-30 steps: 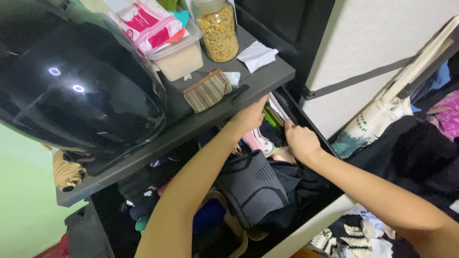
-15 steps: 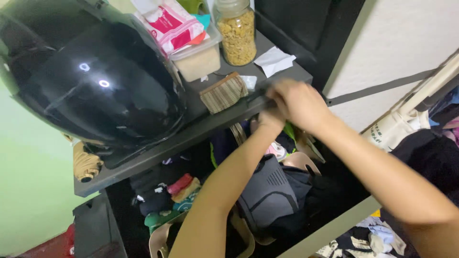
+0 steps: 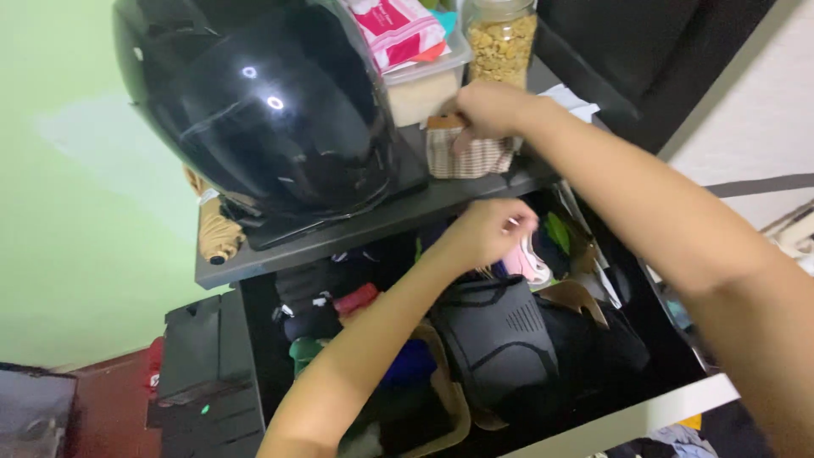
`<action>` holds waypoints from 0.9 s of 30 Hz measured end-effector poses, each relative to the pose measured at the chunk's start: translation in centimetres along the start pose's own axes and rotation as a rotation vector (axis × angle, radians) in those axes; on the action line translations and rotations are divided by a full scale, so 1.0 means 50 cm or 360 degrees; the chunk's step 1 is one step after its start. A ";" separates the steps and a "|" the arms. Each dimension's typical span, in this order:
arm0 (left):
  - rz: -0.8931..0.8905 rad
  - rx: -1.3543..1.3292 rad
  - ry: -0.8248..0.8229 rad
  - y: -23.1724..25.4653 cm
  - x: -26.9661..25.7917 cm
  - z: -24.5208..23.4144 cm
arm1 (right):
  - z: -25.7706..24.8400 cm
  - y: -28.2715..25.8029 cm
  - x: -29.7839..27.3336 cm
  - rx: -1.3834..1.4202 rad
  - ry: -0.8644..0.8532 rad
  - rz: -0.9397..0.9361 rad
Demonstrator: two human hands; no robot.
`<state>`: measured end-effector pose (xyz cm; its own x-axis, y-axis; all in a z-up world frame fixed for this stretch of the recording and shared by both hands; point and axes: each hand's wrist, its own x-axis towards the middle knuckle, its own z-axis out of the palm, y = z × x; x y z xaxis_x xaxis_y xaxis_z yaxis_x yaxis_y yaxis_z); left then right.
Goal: Sort various items of clothing from a pile and organize them into drawers.
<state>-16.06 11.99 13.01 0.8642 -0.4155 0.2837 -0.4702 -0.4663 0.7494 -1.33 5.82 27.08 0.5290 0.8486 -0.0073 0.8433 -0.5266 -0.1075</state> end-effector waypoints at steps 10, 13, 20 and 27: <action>0.0447 -0.1450 0.0919 0.120 0.100 -0.067 | -0.153 -0.015 -0.242 0.0575 0.0528 0.0103; 0.0473 -0.1627 0.0934 0.123 0.129 -0.001 | -0.160 -0.006 -0.332 0.0823 0.0492 -0.0099; 0.0198 -0.0309 -0.0220 0.035 0.141 0.098 | -0.110 0.063 -0.537 0.0284 0.0045 0.1059; 0.0598 0.1069 -0.0396 -0.066 0.213 0.176 | 0.109 0.070 -0.667 0.0384 -0.0134 0.1266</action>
<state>-6.87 2.21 8.28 0.5990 -0.7625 0.2445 -0.7969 -0.5976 0.0886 -16.54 -24.04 21.50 0.9410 0.2344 -0.2440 0.1728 -0.9530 -0.2488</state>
